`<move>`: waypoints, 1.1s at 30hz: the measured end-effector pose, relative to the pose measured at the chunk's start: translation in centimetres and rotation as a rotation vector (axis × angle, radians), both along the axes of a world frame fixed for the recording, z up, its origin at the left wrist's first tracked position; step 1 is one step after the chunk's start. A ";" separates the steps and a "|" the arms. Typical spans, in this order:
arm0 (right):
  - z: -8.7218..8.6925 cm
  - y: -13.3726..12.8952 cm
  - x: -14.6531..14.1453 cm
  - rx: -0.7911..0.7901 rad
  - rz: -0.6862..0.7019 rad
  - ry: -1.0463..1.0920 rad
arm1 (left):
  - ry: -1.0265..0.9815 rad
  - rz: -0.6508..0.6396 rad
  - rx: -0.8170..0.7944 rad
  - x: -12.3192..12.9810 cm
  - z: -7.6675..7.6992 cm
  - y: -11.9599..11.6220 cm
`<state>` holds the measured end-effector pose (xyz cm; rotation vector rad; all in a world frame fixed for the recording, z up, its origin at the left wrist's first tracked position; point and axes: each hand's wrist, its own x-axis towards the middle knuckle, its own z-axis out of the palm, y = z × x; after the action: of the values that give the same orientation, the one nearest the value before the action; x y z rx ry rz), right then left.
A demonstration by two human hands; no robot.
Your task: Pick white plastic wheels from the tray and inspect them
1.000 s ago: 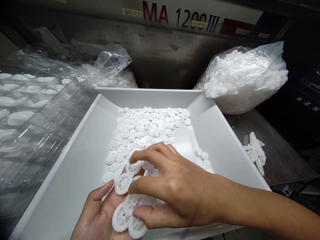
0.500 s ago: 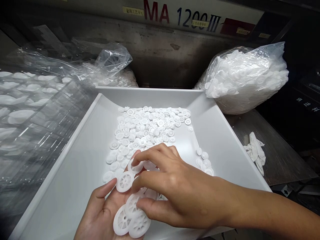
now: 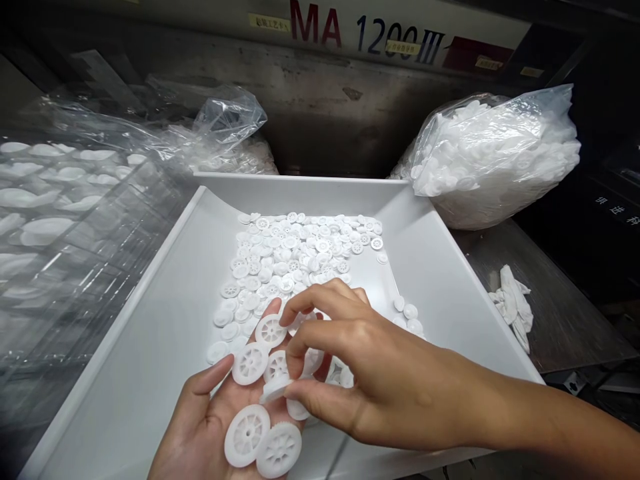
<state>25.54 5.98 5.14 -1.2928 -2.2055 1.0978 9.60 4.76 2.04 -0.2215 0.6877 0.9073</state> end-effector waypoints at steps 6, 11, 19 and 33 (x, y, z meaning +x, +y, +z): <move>-0.1 -0.1 -0.2 -0.009 -0.024 -0.039 | 0.053 0.031 0.046 0.0 -0.4 0.0; -0.4 -0.5 -0.9 -0.014 -0.083 -0.007 | -0.025 0.044 0.014 0.3 -0.4 0.0; -1.0 -0.7 -0.8 0.241 -0.002 -0.083 | -0.024 0.053 0.003 0.4 -0.1 0.0; -0.7 -0.3 -3.3 0.242 -0.081 -0.065 | -0.348 -0.011 -0.100 -0.3 -0.8 -0.3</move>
<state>22.24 5.65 4.40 -1.3134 -2.2301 0.7422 9.30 4.48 1.29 -0.4528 0.4110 0.7992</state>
